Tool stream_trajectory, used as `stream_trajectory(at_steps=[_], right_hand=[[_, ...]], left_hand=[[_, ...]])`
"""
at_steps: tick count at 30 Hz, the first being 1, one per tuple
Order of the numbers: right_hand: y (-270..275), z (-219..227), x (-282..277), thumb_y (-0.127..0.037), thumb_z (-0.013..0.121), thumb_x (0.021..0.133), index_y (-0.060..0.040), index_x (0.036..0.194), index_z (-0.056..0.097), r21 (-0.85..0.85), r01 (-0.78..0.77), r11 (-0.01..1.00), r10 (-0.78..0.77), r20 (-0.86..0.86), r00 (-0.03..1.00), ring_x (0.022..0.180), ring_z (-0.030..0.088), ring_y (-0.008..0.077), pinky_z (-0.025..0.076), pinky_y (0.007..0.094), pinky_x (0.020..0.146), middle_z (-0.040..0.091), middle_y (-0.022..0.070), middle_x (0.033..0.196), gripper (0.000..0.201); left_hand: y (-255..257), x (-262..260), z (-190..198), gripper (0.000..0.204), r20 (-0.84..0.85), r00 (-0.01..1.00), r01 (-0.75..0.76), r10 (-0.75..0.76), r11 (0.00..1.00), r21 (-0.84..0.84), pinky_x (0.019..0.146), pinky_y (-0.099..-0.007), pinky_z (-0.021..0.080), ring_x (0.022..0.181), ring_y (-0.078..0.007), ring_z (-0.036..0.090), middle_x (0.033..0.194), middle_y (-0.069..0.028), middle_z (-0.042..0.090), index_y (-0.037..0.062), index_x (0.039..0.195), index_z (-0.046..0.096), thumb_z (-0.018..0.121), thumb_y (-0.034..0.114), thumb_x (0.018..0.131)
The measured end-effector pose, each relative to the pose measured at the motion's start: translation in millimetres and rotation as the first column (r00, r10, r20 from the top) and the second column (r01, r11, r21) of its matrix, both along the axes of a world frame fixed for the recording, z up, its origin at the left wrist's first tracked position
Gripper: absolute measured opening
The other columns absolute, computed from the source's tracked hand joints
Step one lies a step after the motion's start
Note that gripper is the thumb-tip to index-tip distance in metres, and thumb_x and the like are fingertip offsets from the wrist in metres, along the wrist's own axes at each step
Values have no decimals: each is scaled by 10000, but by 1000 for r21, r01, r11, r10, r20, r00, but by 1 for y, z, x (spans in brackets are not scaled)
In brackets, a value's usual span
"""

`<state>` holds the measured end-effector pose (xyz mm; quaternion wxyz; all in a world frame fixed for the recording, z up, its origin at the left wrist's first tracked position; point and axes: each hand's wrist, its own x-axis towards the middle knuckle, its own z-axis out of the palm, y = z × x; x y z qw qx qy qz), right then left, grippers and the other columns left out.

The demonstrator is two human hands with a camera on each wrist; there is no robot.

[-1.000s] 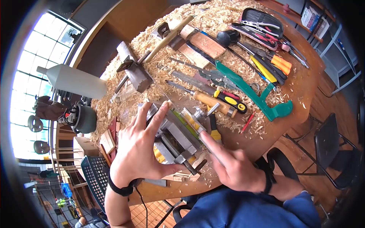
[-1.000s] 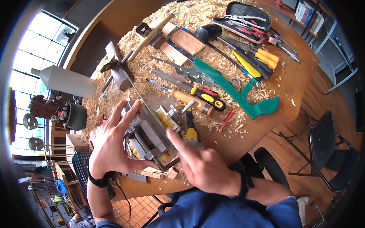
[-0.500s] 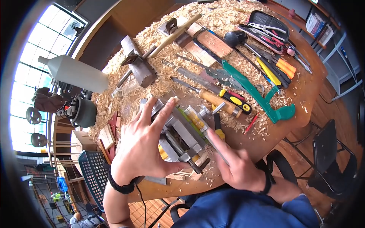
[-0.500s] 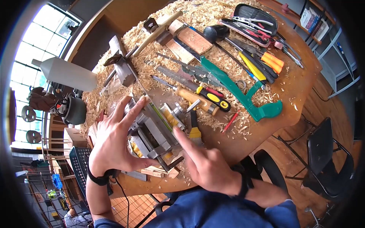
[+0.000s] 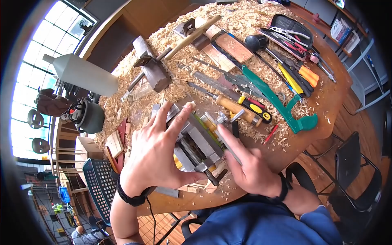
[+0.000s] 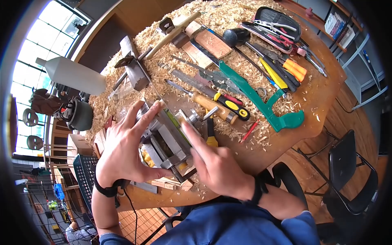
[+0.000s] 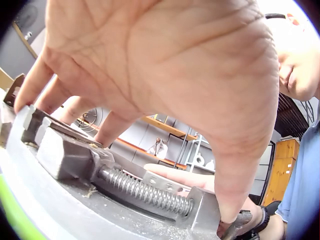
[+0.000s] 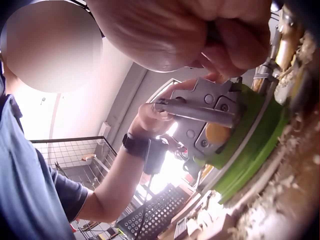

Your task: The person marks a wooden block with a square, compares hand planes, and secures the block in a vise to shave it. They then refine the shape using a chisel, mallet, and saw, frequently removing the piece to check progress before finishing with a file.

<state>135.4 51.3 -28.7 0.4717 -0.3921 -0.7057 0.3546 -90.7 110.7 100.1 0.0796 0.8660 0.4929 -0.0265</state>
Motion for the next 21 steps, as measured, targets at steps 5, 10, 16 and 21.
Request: stream_trajectory(at_steps=[5, 10, 16, 21], right_hand=[[-39, 6, 20, 70, 597, 1001, 82, 1630, 401, 20, 3, 1000, -5, 68, 998, 981, 794, 400, 634, 439, 772, 682, 347, 1355, 658], [13, 7, 6, 7, 583, 1038, 31, 1638, 418, -27, -20, 999, 22, 49, 999, 816, 776, 419, 617, 478, 700, 734, 317, 1217, 623], [-8, 5, 10, 44, 589, 1018, 47, 1641, 402, 10, -4, 1000, 3, 49, 999, 910, 782, 418, 626, 453, 753, 705, 322, 1298, 651], [-33, 13, 25, 88, 598, 995, 81, 1623, 411, -7, -14, 1000, 14, 87, 996, 1101, 773, 409, 632, 434, 871, 641, 330, 1446, 655]], left_hand=[[-1, -1, 0, 1374, 14, 998, -55, 56, 997, -50, 1135, -605, 476, 1383, -579, 569, 1596, -388, 466, 145, 1676, 449, 1011, 539, 486], [-3, -1, -3, 1375, 19, 999, -36, 36, 999, -9, 1122, -607, 487, 1360, -586, 584, 1594, -394, 463, 130, 1676, 445, 1007, 550, 494], [0, -2, 0, 1381, 23, 999, -44, 46, 998, -49, 1090, -588, 517, 1306, -599, 615, 1589, -406, 456, 125, 1679, 435, 1001, 553, 494], [-1, -1, 0, 1382, 8, 999, -42, 42, 998, -42, 1086, -596, 514, 1297, -605, 614, 1590, -403, 456, 126, 1680, 432, 999, 539, 490]])
